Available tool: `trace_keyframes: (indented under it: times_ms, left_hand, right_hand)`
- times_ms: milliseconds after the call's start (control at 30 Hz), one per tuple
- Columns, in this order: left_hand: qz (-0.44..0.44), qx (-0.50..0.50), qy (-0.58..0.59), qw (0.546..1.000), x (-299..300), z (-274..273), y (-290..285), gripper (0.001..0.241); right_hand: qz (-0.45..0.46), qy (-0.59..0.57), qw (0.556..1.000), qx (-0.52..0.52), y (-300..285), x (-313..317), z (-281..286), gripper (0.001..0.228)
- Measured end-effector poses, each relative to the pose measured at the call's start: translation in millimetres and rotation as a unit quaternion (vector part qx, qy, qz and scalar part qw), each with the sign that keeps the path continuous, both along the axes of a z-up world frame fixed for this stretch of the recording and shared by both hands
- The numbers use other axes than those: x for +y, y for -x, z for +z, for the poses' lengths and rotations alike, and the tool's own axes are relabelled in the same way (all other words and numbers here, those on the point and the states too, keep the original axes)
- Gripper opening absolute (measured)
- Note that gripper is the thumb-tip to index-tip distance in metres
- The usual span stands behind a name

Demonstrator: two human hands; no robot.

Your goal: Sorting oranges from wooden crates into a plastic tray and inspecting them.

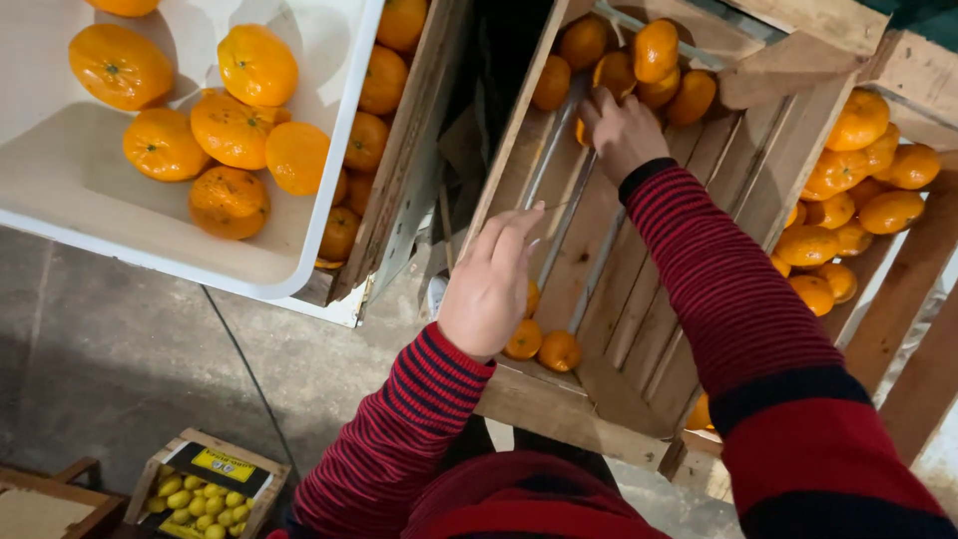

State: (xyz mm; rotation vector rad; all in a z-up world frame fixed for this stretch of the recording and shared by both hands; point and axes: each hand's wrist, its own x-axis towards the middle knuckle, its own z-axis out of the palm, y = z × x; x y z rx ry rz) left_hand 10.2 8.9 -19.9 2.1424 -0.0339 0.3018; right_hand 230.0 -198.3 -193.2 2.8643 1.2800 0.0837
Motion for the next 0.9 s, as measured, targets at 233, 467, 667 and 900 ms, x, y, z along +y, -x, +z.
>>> trace_keyframes:
  times_ms: [233, 467, 667, 900]
  left_hand:
    - [-0.031, 0.049, -0.001, 0.998, -4, -14, 0, 0.047]
    - [-0.070, 0.159, 0.182, 0.968, -7, -31, -27, 0.074]
    - [-0.079, 0.226, 0.423, 0.874, -15, -66, -57, 0.065]
    - [-0.033, 0.285, 0.530, 0.798, -13, -59, -54, 0.058]
  right_hand:
    - [-0.097, 0.005, 0.970, 0.222, 12, 13, 99, 0.071]
    - [-0.225, -0.250, 0.618, 0.710, 38, -27, 116, 0.070]
    - [-0.180, -0.319, 0.528, 0.766, 62, -35, 114, 0.071]
    - [-0.016, -0.265, 0.849, 0.458, 73, -14, 173, 0.073]
